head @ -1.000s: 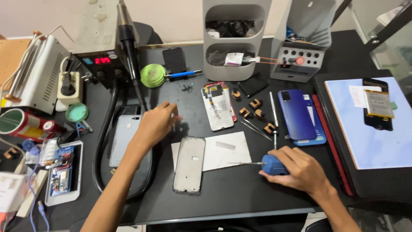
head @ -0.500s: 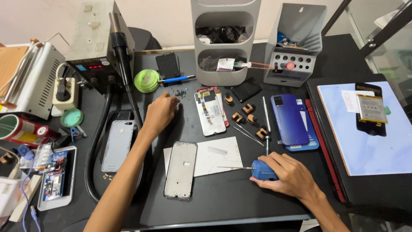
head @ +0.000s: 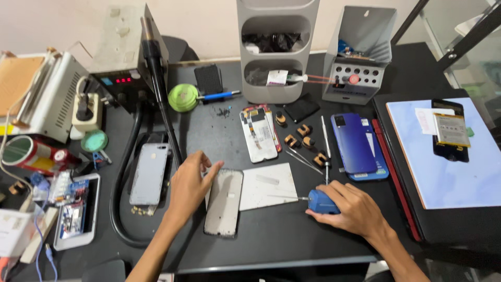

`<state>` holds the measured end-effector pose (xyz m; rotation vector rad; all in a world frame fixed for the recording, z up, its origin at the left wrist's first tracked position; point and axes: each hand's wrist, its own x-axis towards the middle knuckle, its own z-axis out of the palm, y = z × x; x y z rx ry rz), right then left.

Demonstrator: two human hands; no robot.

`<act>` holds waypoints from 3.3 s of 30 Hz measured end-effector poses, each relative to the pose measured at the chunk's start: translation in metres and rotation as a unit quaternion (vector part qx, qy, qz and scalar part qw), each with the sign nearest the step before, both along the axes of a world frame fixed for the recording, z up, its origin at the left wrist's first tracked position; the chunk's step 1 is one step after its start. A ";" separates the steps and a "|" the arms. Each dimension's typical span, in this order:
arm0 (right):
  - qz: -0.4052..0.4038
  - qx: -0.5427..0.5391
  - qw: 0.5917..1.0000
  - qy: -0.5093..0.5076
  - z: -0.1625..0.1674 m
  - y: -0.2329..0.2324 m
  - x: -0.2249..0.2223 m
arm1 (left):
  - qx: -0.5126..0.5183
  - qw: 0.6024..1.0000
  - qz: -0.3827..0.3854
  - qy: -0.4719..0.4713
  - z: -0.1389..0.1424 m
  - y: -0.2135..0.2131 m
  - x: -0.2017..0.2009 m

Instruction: The person disassembles a smartphone by removing the back cover and battery. They then use a blue electric screwdriver to remove screws from the phone's frame and continue working on the internal components.

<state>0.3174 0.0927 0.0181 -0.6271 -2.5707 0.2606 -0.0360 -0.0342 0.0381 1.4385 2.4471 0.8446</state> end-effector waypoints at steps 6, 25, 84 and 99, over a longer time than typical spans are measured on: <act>-0.018 -0.004 1.000 -0.009 -0.003 -0.003 0.001 | -0.078 0.994 -0.029 0.064 -0.004 -0.034 0.035; -0.039 -0.001 0.999 0.001 0.014 -0.009 -0.007 | -0.098 0.981 -0.071 -0.154 -0.015 -0.029 0.029; -0.039 -0.067 0.996 -0.043 0.030 -0.029 -0.031 | 0.041 0.640 -0.173 -0.747 -0.044 0.001 0.029; -0.095 -0.091 0.983 -0.131 0.038 -0.034 -0.053 | 0.036 0.676 -0.174 -0.715 -0.044 -0.006 0.028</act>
